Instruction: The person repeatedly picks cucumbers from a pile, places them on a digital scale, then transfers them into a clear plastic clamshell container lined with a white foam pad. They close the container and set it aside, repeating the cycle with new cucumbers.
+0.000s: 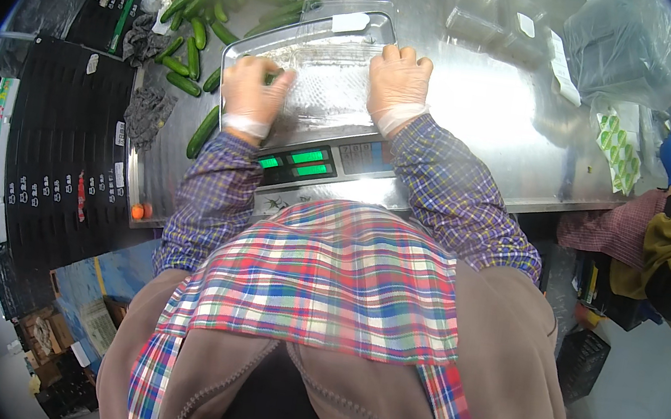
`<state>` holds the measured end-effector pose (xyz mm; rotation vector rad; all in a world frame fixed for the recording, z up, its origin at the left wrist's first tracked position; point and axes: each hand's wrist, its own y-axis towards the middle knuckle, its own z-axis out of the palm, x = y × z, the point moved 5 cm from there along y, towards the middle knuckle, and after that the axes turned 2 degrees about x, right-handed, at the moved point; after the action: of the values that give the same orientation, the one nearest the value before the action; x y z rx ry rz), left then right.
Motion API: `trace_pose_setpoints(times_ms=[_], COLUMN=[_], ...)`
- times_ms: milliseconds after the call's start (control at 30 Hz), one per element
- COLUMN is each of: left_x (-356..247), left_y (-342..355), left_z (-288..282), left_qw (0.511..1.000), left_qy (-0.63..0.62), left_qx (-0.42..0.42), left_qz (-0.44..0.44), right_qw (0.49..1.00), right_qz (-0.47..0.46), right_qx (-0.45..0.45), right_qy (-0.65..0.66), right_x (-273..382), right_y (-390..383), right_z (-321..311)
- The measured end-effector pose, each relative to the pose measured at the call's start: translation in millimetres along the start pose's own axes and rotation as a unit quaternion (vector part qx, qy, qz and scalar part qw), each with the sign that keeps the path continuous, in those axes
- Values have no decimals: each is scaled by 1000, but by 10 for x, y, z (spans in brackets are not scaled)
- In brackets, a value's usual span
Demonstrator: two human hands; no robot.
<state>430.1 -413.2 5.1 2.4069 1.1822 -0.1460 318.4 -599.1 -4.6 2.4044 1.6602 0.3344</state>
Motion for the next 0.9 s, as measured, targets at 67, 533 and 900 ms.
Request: trace_pose_setpoints(times_ms=[67, 533, 900], left_x=[257, 482, -792], left_y=[16, 155, 82], left_z=[-204, -121, 204], left_qw=[999, 915, 881], left_qy=[-16, -329, 50], left_qx=[-38, 153, 305], left_qz=[-26, -175, 359], right_qw=[999, 818, 752], right_qz=[18, 238, 247], right_qx=[13, 85, 30], right_qy=[-24, 516, 610], right_x=[10, -726, -758], right_y=[-8, -216, -124], right_z=[-17, 103, 344])
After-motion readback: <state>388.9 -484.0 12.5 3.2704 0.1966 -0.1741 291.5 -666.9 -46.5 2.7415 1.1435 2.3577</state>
